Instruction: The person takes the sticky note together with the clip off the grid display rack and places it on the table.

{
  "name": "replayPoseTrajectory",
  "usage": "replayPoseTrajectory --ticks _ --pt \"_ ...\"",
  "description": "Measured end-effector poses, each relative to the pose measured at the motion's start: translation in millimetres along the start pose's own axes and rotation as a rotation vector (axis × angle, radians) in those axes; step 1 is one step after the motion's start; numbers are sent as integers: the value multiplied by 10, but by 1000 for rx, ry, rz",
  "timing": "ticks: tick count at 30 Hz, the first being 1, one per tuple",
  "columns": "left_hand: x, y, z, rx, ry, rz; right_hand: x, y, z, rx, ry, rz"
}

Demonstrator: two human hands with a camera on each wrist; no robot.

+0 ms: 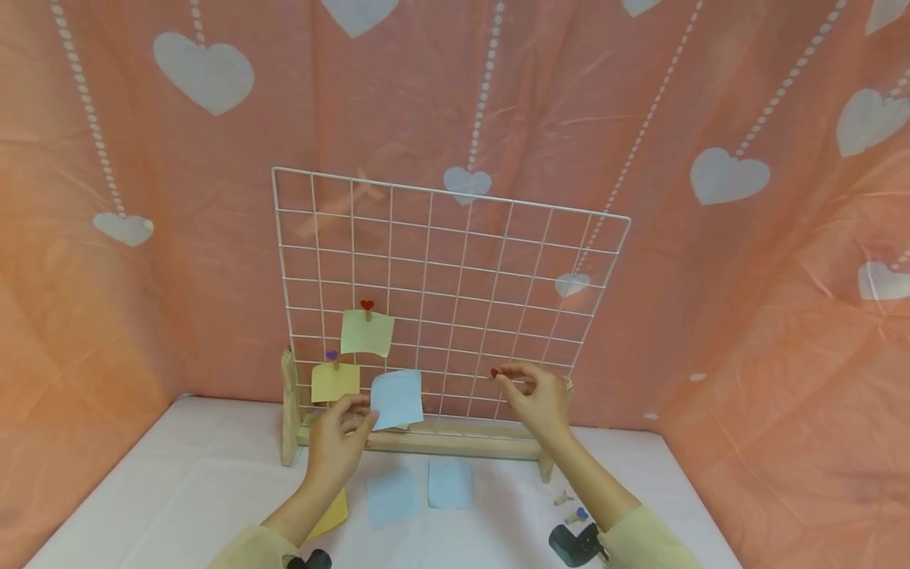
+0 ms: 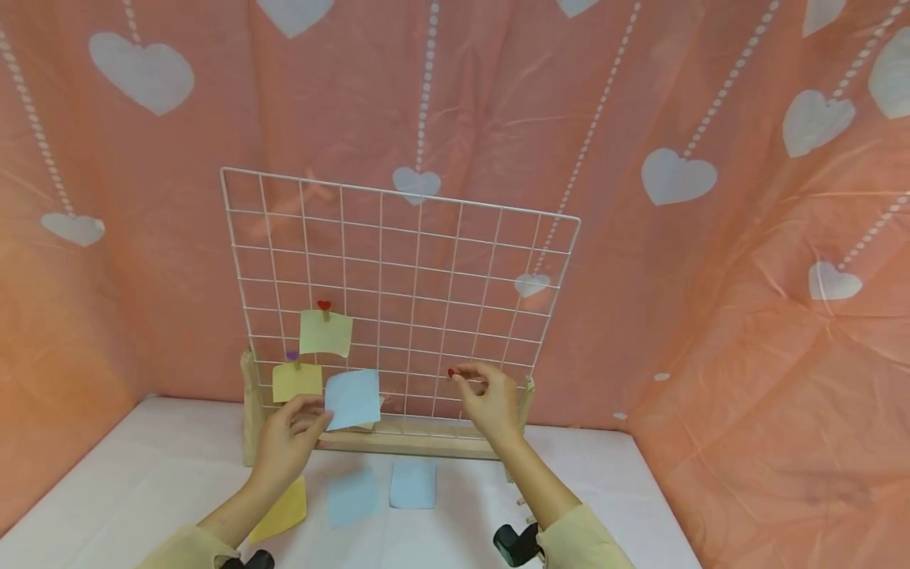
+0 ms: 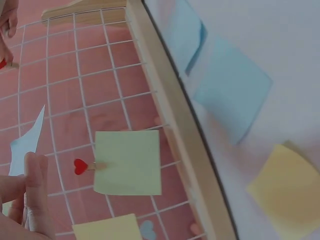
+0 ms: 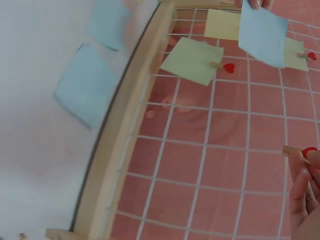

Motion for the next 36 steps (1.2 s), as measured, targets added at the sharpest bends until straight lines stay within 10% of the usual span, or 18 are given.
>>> replayPoseTrajectory --ticks 36 --pt "-483 -512 -710 -86 -239 65 1137 -278 -555 29 298 -129"
Point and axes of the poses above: each hand's wrist, its own z-axis towards the middle knuckle, its own y-axis out of the palm, x = y × z, the point moved 3 cm from there along z, towards the middle knuckle, and after that the axes turned 14 degrees about y, right-handed, at the moved point
